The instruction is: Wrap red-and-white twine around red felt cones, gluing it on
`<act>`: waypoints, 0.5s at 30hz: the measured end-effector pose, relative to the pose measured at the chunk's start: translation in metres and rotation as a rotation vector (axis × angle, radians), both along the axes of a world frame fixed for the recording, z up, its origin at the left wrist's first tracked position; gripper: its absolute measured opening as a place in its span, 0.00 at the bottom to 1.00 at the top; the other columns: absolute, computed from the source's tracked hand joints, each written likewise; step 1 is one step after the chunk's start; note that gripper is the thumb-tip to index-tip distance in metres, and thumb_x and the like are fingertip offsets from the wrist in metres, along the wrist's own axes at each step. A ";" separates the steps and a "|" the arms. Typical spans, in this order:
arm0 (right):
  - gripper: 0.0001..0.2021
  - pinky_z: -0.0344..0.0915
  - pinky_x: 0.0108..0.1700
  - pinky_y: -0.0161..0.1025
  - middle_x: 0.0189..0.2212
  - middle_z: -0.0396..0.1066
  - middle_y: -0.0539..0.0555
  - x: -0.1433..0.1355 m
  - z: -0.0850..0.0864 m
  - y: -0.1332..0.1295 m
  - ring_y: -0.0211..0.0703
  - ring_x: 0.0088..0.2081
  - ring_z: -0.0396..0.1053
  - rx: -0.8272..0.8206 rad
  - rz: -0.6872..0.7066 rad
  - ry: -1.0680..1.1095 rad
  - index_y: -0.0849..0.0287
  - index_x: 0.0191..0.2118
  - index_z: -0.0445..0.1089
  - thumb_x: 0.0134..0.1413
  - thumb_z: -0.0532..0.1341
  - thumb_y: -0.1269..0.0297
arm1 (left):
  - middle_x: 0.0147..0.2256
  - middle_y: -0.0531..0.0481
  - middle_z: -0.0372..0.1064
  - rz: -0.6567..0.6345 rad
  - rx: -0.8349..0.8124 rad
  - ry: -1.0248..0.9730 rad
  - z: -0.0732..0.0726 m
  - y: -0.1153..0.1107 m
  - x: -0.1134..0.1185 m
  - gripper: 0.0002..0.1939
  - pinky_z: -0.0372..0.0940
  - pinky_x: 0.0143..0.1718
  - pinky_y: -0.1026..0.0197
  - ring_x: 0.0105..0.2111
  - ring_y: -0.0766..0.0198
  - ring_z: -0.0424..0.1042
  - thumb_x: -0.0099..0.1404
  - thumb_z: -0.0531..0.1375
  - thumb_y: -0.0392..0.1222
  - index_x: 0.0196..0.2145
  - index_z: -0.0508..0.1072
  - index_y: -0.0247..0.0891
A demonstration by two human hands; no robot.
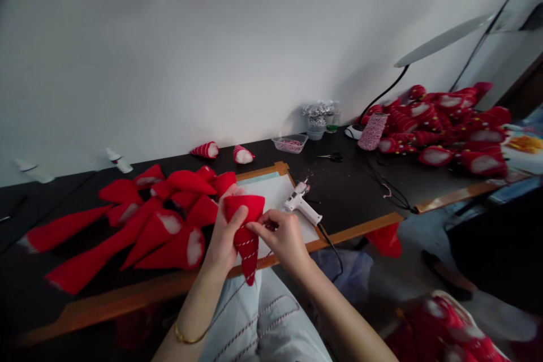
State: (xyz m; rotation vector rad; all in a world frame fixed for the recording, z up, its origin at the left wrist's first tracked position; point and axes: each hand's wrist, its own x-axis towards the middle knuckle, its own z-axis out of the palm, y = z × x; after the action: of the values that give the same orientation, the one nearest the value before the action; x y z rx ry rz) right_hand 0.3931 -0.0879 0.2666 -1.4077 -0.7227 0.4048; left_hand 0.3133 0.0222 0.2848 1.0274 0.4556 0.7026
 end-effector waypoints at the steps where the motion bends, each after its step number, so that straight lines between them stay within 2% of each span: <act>1: 0.20 0.49 0.19 0.31 0.14 0.58 0.46 0.001 0.001 -0.003 0.31 0.17 0.52 -0.003 0.120 0.082 0.60 0.22 0.66 0.46 0.70 0.50 | 0.55 0.50 0.68 -0.035 0.046 0.051 -0.002 0.002 -0.001 0.35 0.67 0.49 0.61 0.53 0.57 0.69 0.50 0.73 0.48 0.55 0.69 0.47; 3: 0.22 0.40 0.16 0.30 0.12 0.48 0.40 0.006 0.003 -0.008 0.27 0.14 0.41 0.013 0.323 0.288 0.58 0.22 0.62 0.47 0.69 0.46 | 0.49 0.48 0.72 -0.076 0.026 0.096 -0.002 0.003 -0.002 0.32 0.68 0.45 0.60 0.47 0.57 0.73 0.52 0.72 0.47 0.54 0.70 0.44; 4: 0.23 0.37 0.16 0.30 0.12 0.45 0.39 0.008 0.004 -0.011 0.26 0.14 0.38 0.030 0.364 0.359 0.58 0.23 0.61 0.47 0.68 0.45 | 0.47 0.47 0.73 -0.084 -0.031 0.093 -0.001 0.004 -0.003 0.31 0.69 0.44 0.59 0.44 0.57 0.74 0.54 0.71 0.48 0.54 0.70 0.43; 7: 0.22 0.35 0.17 0.29 0.15 0.46 0.39 0.013 0.004 -0.013 0.25 0.15 0.37 0.049 0.312 0.392 0.61 0.26 0.65 0.44 0.71 0.47 | 0.47 0.48 0.75 -0.101 -0.151 0.055 0.004 0.003 -0.006 0.28 0.70 0.43 0.60 0.42 0.58 0.76 0.55 0.70 0.49 0.53 0.72 0.43; 11: 0.24 0.34 0.17 0.30 0.15 0.46 0.39 0.010 0.003 -0.009 0.25 0.16 0.37 0.010 0.250 0.433 0.61 0.25 0.65 0.38 0.73 0.46 | 0.46 0.47 0.76 -0.117 -0.199 0.007 0.008 -0.003 -0.006 0.25 0.71 0.45 0.60 0.44 0.56 0.76 0.57 0.69 0.51 0.51 0.73 0.42; 15: 0.24 0.33 0.18 0.29 0.16 0.43 0.38 0.006 0.000 -0.002 0.26 0.18 0.34 0.040 0.295 0.550 0.60 0.28 0.65 0.38 0.73 0.46 | 0.46 0.43 0.75 -0.143 -0.279 -0.101 0.006 -0.008 -0.003 0.31 0.71 0.48 0.54 0.49 0.51 0.74 0.60 0.61 0.64 0.52 0.71 0.39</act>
State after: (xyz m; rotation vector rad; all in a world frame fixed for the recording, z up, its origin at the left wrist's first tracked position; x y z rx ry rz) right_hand 0.3986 -0.0901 0.2670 -1.0779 -0.4780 0.9593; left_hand 0.3101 0.0139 0.2913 0.7498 0.3763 0.5427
